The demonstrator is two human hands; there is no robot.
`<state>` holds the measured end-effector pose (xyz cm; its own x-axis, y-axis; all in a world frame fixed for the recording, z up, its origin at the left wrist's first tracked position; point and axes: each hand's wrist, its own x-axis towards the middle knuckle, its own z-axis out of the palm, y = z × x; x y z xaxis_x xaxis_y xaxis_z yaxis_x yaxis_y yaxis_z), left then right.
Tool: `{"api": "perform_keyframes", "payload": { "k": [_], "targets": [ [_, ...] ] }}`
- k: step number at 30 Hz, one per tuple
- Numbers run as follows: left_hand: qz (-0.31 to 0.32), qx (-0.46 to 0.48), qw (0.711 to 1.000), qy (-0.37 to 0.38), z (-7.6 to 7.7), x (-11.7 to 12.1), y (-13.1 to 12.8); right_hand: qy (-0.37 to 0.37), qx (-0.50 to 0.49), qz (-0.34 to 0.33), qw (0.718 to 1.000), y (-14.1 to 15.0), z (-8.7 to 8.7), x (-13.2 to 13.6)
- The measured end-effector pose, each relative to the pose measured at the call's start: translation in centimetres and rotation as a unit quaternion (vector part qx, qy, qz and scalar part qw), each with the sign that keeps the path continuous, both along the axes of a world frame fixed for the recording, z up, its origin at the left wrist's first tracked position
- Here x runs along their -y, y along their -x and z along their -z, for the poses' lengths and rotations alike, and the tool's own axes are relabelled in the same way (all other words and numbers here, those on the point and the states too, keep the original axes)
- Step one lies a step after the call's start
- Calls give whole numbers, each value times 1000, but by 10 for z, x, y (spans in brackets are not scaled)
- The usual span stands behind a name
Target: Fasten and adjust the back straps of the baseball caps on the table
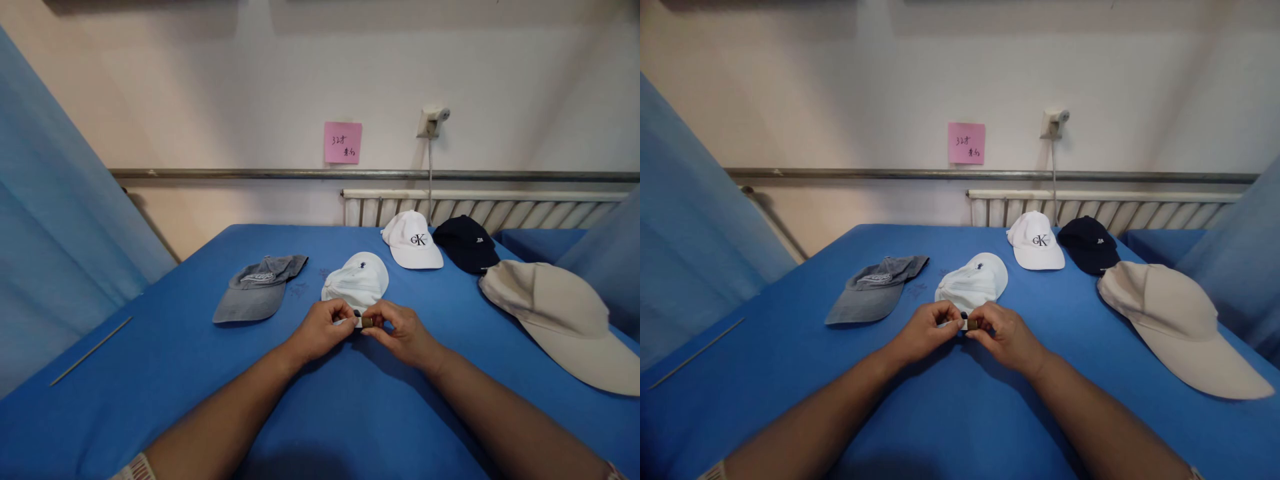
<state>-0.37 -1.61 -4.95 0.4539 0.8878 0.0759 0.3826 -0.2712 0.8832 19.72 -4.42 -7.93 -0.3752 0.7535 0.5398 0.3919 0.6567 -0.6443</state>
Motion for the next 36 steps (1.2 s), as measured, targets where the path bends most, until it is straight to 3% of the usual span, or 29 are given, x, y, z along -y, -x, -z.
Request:
{"api": "perform_keyframes", "payload": {
  "k": [8, 14, 21, 25, 36],
  "targets": [
    [18, 33, 999, 30, 1, 0, -1, 20, -44, 3, 999, 2, 4, -4],
    [30, 2, 999, -17, 1, 5, -3, 16, -36, -11, 999, 1, 5, -4],
    [25, -58, 995, -71, -11, 7, 2, 18, -57, 15, 998, 1, 5, -4],
    [34, -50, 997, -49, -14, 5, 5, 10, -58, 19, 998, 0, 4, -4],
    [35, -16, 998, -43, -4, 7, -1, 12, -32, -13, 999, 1, 2, -3]
  ]
}}
